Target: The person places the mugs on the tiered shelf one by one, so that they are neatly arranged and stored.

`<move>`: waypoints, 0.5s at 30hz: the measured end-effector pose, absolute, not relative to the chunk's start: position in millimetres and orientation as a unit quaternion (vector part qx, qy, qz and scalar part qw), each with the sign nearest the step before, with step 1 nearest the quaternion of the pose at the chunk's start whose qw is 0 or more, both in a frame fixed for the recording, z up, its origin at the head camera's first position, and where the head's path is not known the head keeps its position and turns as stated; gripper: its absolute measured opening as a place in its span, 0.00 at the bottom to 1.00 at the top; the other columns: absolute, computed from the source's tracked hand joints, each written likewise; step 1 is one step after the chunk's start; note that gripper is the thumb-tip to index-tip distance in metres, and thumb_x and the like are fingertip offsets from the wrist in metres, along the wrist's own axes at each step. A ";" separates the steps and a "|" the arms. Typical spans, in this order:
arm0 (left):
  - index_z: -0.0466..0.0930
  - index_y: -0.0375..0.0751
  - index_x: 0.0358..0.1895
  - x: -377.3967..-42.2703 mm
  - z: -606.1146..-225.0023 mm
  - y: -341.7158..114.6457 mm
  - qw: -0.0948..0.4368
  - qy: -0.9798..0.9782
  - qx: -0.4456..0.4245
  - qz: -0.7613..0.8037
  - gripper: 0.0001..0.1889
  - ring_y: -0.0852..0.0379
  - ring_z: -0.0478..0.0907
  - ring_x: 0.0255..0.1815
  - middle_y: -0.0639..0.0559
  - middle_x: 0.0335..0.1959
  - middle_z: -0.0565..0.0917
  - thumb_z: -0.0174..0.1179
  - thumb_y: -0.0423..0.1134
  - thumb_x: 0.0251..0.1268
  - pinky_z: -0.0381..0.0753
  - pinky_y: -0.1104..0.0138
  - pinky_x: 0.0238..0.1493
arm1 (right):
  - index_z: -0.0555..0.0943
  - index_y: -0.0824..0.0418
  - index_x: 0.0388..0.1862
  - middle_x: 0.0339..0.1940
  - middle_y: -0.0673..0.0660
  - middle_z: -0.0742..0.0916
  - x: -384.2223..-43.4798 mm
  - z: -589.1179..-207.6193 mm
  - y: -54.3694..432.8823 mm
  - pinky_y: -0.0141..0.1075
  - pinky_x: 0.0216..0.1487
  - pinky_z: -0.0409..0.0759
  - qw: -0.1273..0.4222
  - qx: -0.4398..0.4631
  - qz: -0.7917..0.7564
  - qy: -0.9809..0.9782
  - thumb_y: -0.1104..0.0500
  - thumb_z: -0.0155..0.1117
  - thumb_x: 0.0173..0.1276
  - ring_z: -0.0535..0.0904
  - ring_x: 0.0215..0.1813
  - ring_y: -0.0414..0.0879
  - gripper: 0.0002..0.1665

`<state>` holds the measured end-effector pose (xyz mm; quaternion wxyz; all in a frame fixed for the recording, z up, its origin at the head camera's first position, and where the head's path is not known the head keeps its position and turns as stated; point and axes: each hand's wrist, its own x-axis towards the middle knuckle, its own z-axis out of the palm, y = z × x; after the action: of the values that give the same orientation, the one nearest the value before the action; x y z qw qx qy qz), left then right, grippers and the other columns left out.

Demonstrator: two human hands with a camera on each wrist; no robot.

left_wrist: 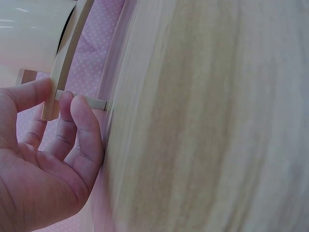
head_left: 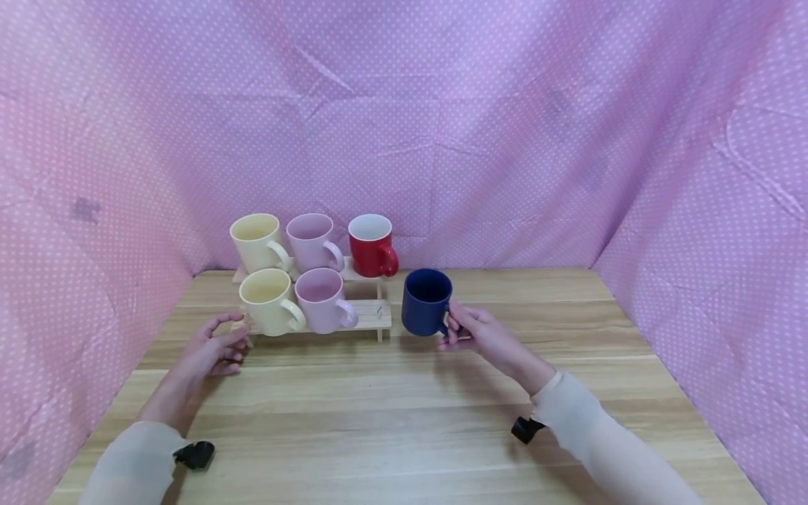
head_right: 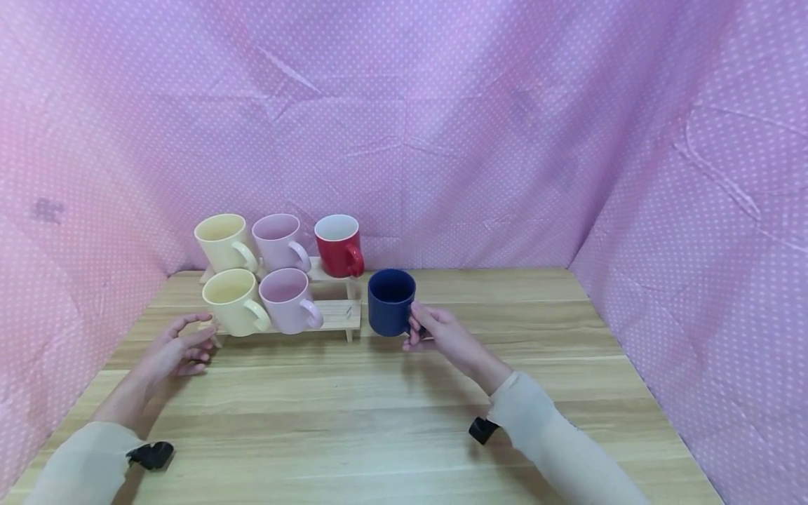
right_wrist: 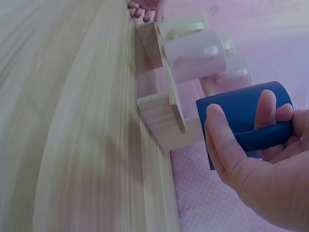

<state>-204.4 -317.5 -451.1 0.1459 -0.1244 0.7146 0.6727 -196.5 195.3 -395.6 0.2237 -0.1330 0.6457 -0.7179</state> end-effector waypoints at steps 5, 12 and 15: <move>0.67 0.65 0.57 -205.5 -451.3 -317.9 0.148 0.713 -0.128 0.674 0.17 0.61 0.79 0.26 0.57 0.29 0.82 0.64 0.48 0.73 0.86 0.66 0.26 | 0.69 0.63 0.31 0.29 0.58 0.78 -196.9 -394.5 184.8 0.55 0.57 0.82 0.232 -0.137 -0.714 0.646 0.44 0.45 0.84 0.83 0.45 0.57 0.26; 0.67 0.64 0.58 -206.2 -452.6 -319.5 0.151 0.712 -0.134 0.673 0.17 0.61 0.79 0.26 0.57 0.29 0.82 0.63 0.48 0.74 0.86 0.66 0.26 | 0.70 0.63 0.31 0.28 0.57 0.78 -198.8 -394.2 166.4 0.51 0.55 0.85 0.234 -0.130 -0.709 0.653 0.45 0.47 0.84 0.82 0.44 0.55 0.26; 0.66 0.64 0.59 -206.8 -453.0 -320.0 0.151 0.712 -0.133 0.672 0.18 0.61 0.79 0.26 0.57 0.30 0.82 0.63 0.47 0.74 0.86 0.66 0.26 | 0.70 0.63 0.31 0.28 0.57 0.78 -199.9 -393.8 158.0 0.51 0.55 0.85 0.237 -0.129 -0.705 0.656 0.44 0.48 0.84 0.82 0.43 0.55 0.26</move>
<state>-206.8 -320.0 -453.0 0.1511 -0.1328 0.7123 0.6724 -199.9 158.0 -393.8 0.2372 -0.1294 0.6558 -0.7049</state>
